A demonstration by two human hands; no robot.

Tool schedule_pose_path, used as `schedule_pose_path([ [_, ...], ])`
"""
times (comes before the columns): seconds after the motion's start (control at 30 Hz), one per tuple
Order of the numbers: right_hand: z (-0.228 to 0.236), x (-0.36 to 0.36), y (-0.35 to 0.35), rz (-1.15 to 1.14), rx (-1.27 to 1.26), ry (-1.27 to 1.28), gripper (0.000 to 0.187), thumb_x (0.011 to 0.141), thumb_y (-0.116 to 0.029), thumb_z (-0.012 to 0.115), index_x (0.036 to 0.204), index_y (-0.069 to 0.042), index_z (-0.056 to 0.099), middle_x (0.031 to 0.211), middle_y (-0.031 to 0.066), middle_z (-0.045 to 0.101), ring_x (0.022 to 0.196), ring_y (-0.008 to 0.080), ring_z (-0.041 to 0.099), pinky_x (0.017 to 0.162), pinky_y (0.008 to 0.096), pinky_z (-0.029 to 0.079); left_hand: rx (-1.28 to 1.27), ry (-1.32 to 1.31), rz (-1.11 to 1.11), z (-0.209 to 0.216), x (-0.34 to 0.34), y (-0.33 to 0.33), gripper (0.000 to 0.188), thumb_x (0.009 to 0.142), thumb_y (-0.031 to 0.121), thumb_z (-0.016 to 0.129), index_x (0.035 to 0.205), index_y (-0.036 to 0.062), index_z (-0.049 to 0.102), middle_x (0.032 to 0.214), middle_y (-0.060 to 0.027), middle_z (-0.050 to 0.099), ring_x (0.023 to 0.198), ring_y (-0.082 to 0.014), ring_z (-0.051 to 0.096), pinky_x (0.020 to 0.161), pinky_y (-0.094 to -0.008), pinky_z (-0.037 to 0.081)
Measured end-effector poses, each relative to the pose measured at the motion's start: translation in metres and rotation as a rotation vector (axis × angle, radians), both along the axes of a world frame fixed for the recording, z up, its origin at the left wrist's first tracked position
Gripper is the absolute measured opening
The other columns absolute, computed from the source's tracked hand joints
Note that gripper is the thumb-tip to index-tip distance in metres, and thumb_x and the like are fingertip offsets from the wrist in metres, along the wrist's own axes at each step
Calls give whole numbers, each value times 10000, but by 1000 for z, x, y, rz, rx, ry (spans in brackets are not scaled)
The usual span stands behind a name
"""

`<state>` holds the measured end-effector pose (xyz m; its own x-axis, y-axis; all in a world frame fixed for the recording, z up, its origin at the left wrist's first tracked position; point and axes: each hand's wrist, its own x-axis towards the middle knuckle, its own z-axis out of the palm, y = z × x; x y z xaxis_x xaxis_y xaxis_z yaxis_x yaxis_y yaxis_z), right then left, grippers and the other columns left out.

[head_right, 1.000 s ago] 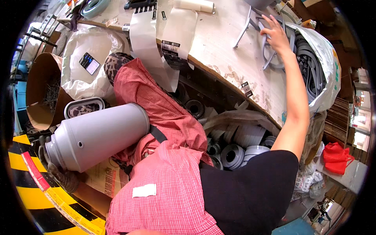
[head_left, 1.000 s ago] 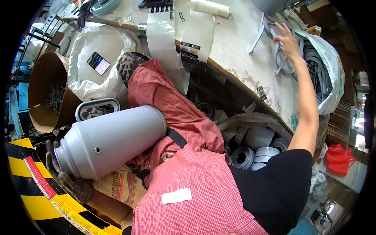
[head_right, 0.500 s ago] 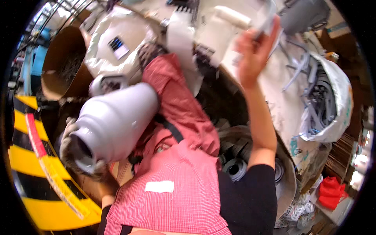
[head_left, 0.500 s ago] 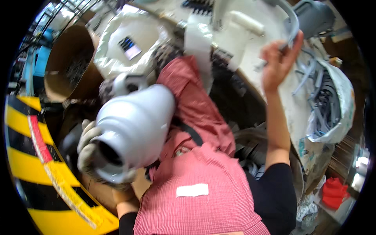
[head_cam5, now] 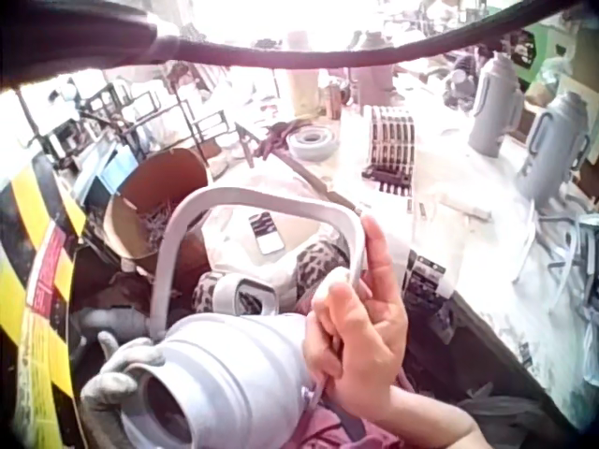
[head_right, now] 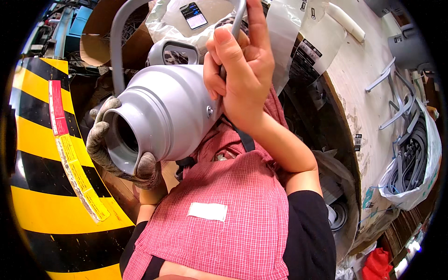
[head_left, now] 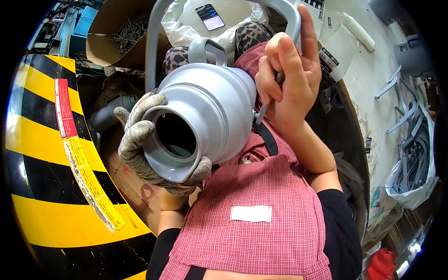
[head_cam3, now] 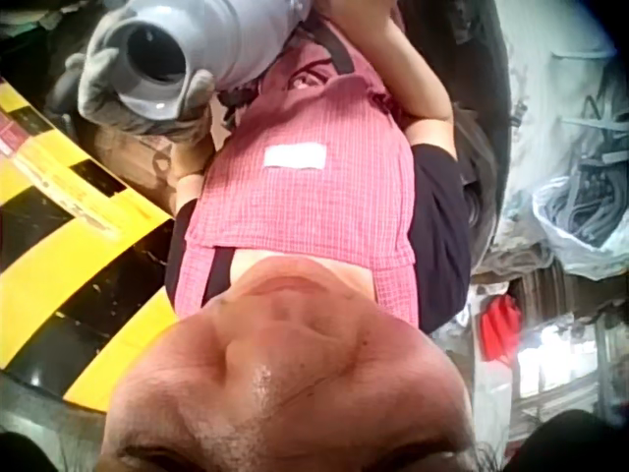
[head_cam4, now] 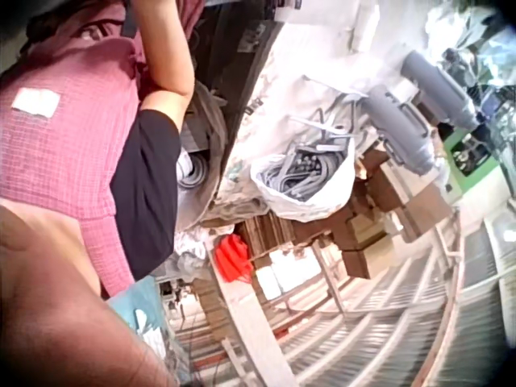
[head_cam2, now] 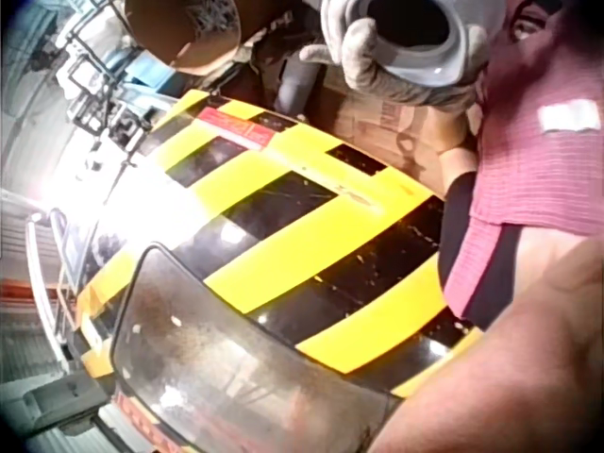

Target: The person assembles vacuum cleaner components by applying labels to the main body, inserting a internal tube, and attaching circular ring components by hand while working at a workshop table.

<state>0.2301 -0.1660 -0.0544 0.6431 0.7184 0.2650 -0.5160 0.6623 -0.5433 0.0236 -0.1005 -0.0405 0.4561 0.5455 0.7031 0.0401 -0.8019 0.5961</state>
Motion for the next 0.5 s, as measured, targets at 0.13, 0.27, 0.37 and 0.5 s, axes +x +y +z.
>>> schedule_pose_path([
  [0.13,-11,-4,7,-80,-305,-154,522,1079,-166,468,1557,-14,326,765,-18,399,507,39,318,459,199,271,134,65,-4,-6,-9,2,692,667,541,901,1104,188,497,1196,-117,628,1176,-296,596,1113,-489,412],
  [0.27,-8,-14,-12,-9,-372,-258,519,1088,-164,427,1568,-9,305,751,-35,371,488,20,314,435,191,263,-466,65,106,63,14,-22,540,944,297,651,1380,64,432,1252,-165,588,1086,-251,635,975,-400,536],
  [0.37,-8,-15,-22,-37,-377,-320,557,1064,-130,457,1583,-38,277,741,-16,428,485,36,331,443,205,274,-1074,-38,-103,24,-2,24,687,845,219,720,1424,-28,445,1167,-139,618,993,-164,640,869,-223,539],
  [0.5,-16,-6,-40,-22,-504,-326,575,1059,-156,458,1585,-35,262,725,-18,375,470,44,313,436,209,273,-1382,-169,-457,-12,-1,32,428,783,138,738,1166,-9,618,981,-85,690,910,-147,648,857,-271,526],
])
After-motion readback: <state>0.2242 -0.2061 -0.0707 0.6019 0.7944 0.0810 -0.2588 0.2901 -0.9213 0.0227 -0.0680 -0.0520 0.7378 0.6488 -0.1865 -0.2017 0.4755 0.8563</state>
